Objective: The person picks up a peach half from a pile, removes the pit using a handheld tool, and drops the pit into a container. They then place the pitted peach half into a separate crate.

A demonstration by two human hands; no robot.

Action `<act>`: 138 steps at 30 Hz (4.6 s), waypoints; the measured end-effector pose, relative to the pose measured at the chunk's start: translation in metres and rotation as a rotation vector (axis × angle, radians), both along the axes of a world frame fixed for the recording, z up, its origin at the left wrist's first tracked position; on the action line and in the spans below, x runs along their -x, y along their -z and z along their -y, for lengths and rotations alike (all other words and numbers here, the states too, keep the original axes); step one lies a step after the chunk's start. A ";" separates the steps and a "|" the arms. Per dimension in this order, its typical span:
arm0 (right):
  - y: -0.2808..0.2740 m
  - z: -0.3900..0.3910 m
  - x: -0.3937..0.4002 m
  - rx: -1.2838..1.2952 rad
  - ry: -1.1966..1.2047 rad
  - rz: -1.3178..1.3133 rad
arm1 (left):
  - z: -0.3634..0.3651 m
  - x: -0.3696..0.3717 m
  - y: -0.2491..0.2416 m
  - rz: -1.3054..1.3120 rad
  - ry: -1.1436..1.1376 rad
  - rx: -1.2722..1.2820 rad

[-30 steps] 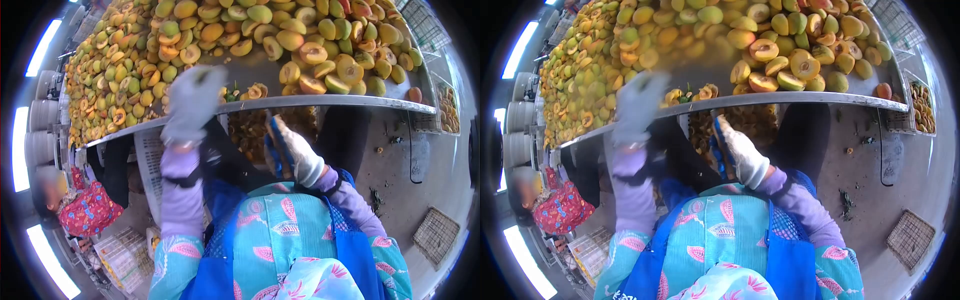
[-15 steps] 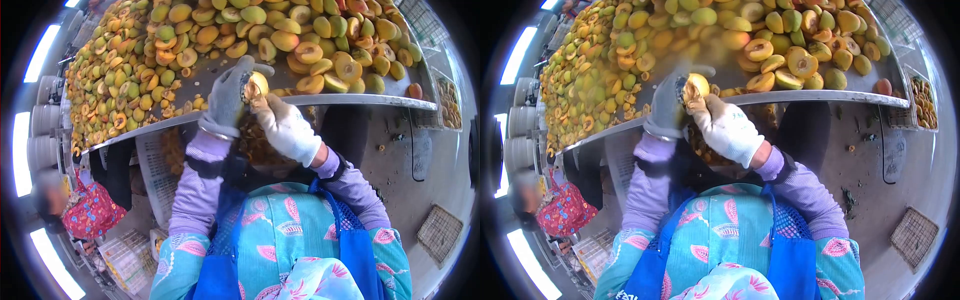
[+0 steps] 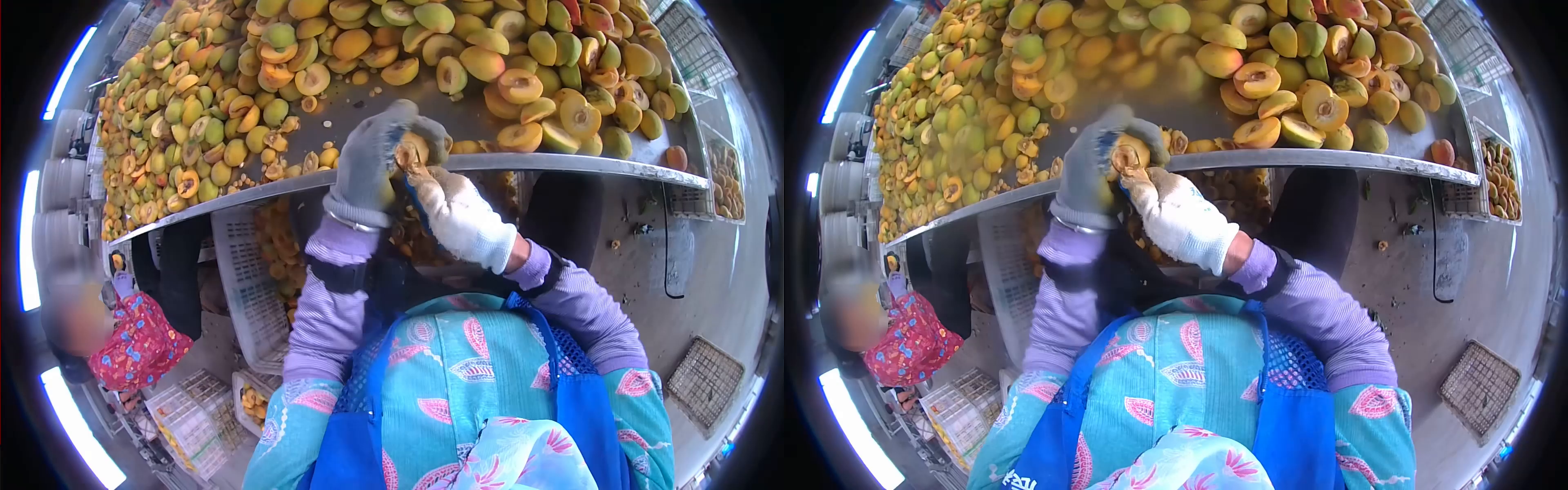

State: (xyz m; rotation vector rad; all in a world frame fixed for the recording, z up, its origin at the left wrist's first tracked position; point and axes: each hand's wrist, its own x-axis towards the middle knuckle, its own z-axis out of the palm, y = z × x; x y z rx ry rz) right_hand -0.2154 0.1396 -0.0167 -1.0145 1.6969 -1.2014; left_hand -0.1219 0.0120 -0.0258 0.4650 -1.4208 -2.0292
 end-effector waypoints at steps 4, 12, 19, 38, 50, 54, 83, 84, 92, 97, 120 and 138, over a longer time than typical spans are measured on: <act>-0.007 -0.001 -0.003 -0.033 0.032 0.611 | 0.010 0.003 -0.009 0.242 0.083 0.533; 0.005 -0.010 -0.025 -0.093 -0.179 1.465 | -0.012 0.006 -0.020 0.260 -0.023 -0.099; 0.001 -0.006 -0.019 0.249 -0.514 2.132 | -0.029 0.009 -0.040 0.123 -0.019 -0.363; -0.024 -0.005 -0.030 -0.068 -0.500 2.039 | -0.004 -0.083 -0.047 -0.071 -0.265 -0.407; -0.013 0.003 -0.012 -0.382 -0.069 0.997 | 0.238 -0.102 0.010 1.731 -0.261 0.666; -0.011 0.015 -0.013 -0.308 -0.049 0.876 | 0.175 -0.100 -0.020 1.582 -0.007 0.910; -0.028 0.036 -0.048 -0.043 0.092 0.205 | 0.005 -0.019 -0.026 0.101 -0.334 -0.017; -0.029 0.036 -0.048 -0.045 0.094 0.204 | 0.004 -0.017 -0.027 0.134 -0.370 0.004; -0.047 0.031 -0.032 -0.229 -0.070 0.806 | 0.008 -0.016 -0.022 0.172 -0.263 0.140; -0.009 0.028 -0.032 0.098 -0.459 2.038 | 0.011 -0.017 -0.010 -0.079 -0.106 -0.420; -0.030 0.039 -0.076 -0.065 -0.609 1.787 | -0.005 -0.085 -0.061 0.200 -0.387 0.062; -0.006 0.015 -0.029 -0.363 -0.253 1.182 | 0.225 -0.138 -0.006 1.812 -0.387 1.024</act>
